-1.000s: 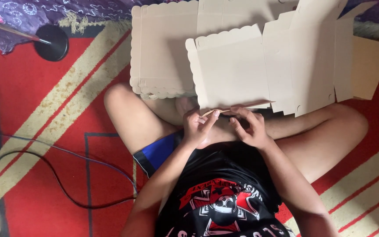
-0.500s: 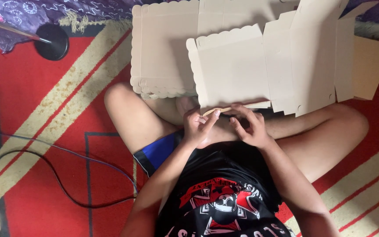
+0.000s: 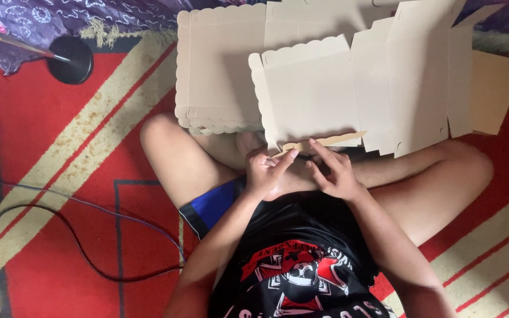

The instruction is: Folding the flaps and edges of flat cardboard sheets to prepare them for box assembly.

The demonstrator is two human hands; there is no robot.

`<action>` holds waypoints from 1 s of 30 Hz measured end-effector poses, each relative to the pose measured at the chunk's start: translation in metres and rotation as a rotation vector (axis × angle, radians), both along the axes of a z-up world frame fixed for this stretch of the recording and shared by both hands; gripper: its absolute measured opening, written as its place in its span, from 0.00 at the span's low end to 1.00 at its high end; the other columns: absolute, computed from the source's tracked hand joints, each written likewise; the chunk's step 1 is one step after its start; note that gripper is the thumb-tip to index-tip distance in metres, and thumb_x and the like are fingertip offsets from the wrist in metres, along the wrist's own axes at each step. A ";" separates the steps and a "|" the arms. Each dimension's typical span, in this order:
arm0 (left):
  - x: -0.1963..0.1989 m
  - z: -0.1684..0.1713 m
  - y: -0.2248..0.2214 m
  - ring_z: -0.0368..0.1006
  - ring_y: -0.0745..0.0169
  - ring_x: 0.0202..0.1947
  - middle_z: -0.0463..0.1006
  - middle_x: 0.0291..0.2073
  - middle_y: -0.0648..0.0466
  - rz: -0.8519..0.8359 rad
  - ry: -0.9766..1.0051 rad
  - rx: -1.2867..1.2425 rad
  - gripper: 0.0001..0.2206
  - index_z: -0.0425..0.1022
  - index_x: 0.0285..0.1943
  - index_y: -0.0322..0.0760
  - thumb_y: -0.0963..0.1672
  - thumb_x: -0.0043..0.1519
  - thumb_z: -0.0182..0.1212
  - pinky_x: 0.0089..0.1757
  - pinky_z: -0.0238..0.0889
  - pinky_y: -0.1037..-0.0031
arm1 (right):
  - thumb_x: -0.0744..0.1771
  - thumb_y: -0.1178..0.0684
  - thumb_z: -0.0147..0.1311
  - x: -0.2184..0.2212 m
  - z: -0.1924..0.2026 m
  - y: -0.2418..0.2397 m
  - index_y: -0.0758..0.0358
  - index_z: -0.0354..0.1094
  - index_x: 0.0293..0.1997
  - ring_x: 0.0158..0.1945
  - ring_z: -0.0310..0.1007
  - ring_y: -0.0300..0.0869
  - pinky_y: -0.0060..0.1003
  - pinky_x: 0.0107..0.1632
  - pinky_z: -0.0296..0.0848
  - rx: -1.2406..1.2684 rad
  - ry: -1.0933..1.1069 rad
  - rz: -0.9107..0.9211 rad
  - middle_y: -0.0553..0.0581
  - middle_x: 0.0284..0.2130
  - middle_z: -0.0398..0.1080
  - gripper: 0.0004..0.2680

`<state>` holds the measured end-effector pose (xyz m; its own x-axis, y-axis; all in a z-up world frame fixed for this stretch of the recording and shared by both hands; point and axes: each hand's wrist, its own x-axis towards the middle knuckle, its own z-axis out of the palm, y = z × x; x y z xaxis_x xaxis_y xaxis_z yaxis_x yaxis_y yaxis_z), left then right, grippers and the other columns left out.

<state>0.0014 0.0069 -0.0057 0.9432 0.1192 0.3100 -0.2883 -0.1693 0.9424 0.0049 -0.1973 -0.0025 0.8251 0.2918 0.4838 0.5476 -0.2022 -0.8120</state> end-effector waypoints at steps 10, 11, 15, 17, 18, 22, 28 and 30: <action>0.002 0.014 -0.003 0.81 0.65 0.23 0.82 0.19 0.48 0.007 0.197 -0.261 0.07 0.82 0.28 0.30 0.40 0.56 0.75 0.25 0.72 0.77 | 0.65 0.66 0.56 0.000 -0.009 -0.004 0.77 0.64 0.66 0.23 0.76 0.52 0.42 0.29 0.73 0.007 -0.021 -0.030 0.63 0.30 0.78 0.20; 0.000 0.008 -0.003 0.80 0.67 0.25 0.83 0.21 0.49 0.022 0.219 -0.287 0.07 0.83 0.27 0.30 0.40 0.56 0.75 0.26 0.73 0.77 | 0.65 0.66 0.56 0.000 -0.007 -0.003 0.76 0.65 0.66 0.23 0.76 0.52 0.41 0.28 0.72 0.004 -0.017 -0.036 0.63 0.28 0.77 0.20; -0.007 -0.016 -0.004 0.82 0.60 0.28 0.81 0.21 0.46 0.098 0.371 -0.443 0.06 0.82 0.30 0.29 0.40 0.56 0.75 0.36 0.76 0.71 | 0.65 0.66 0.55 0.006 0.046 0.012 0.73 0.73 0.58 0.25 0.78 0.54 0.44 0.31 0.76 -0.001 -0.024 -0.024 0.63 0.29 0.78 0.14; -0.009 0.011 -0.005 0.82 0.58 0.29 0.81 0.20 0.46 0.122 0.422 -0.474 0.07 0.81 0.30 0.29 0.40 0.57 0.74 0.38 0.76 0.70 | 0.66 0.65 0.55 0.005 0.046 0.014 0.71 0.75 0.56 0.25 0.77 0.55 0.45 0.30 0.76 -0.008 -0.027 -0.014 0.63 0.29 0.78 0.13; -0.011 0.025 -0.006 0.83 0.56 0.31 0.80 0.20 0.47 0.152 0.473 -0.505 0.07 0.80 0.30 0.29 0.40 0.58 0.73 0.40 0.76 0.68 | 0.66 0.64 0.55 0.005 0.046 0.016 0.70 0.76 0.54 0.24 0.77 0.56 0.45 0.30 0.76 -0.014 -0.030 0.000 0.64 0.28 0.77 0.12; -0.019 0.052 -0.015 0.83 0.54 0.32 0.78 0.18 0.47 0.176 0.515 -0.546 0.10 0.77 0.27 0.30 0.41 0.59 0.72 0.44 0.75 0.67 | 0.67 0.60 0.56 -0.005 0.053 0.023 0.66 0.79 0.49 0.23 0.77 0.54 0.43 0.28 0.75 0.038 0.059 0.004 0.61 0.27 0.78 0.08; -0.037 0.084 -0.040 0.81 0.59 0.27 0.79 0.19 0.48 0.139 0.519 -0.461 0.10 0.78 0.26 0.30 0.41 0.60 0.70 0.39 0.76 0.69 | 0.71 0.54 0.47 -0.016 0.044 0.029 0.68 0.75 0.29 0.15 0.66 0.36 0.32 0.24 0.68 0.412 0.589 0.084 0.55 0.11 0.71 0.14; -0.039 0.083 -0.048 0.81 0.60 0.26 0.79 0.18 0.48 0.134 0.508 -0.427 0.10 0.78 0.27 0.31 0.41 0.60 0.71 0.37 0.77 0.71 | 0.71 0.53 0.50 -0.017 0.041 0.029 0.67 0.73 0.26 0.17 0.71 0.39 0.33 0.26 0.69 0.533 0.696 0.022 0.57 0.14 0.72 0.14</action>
<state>-0.0376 -0.0413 0.0769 0.9279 0.2590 -0.2681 0.2054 0.2449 0.9475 -0.0119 -0.1686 0.0388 0.9804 0.1900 -0.0513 -0.1084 0.3041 -0.9465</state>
